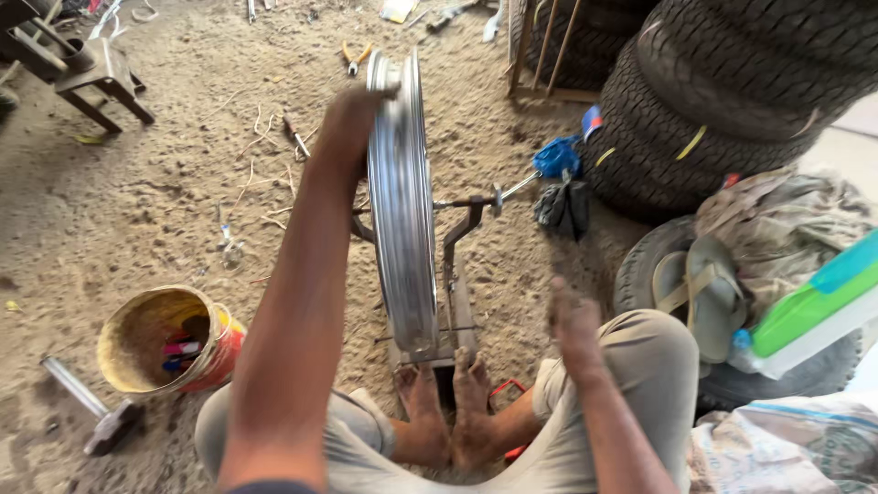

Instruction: The person sits on the ground and uses a wrench to tighten bolts on a metal wheel rim mounted on a stand. They repeatedly rotate the wheel to access different sections and tighten the fasteners.

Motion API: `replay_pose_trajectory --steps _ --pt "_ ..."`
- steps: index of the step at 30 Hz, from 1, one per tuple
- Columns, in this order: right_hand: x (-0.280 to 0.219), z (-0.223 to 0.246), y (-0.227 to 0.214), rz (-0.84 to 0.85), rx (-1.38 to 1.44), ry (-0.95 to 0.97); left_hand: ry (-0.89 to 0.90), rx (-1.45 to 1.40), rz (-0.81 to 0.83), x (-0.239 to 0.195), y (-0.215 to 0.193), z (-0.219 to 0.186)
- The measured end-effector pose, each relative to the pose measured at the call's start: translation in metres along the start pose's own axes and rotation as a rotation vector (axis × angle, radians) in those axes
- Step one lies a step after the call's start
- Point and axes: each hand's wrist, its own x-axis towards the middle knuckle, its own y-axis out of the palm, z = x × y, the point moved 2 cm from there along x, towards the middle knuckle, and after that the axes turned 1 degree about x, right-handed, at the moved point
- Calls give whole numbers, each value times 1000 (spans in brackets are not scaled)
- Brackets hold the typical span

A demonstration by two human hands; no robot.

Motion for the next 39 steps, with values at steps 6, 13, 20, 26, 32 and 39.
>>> replay_pose_trajectory --steps 6,13,20,26,32,39 --pt "-19 6 33 129 -146 -51 28 -265 10 0 10 -19" --pt "-11 25 21 168 -338 -134 -166 1326 683 -204 -23 195" --pt "-31 71 44 255 -172 -125 312 886 -17 -209 -52 163" --pt "-35 70 43 288 -277 -148 338 766 -37 -205 -38 121" --pt "-29 67 43 254 -243 -56 311 719 70 -199 -30 106" --pt "-27 53 68 343 -124 -85 341 690 150 -213 -36 88"
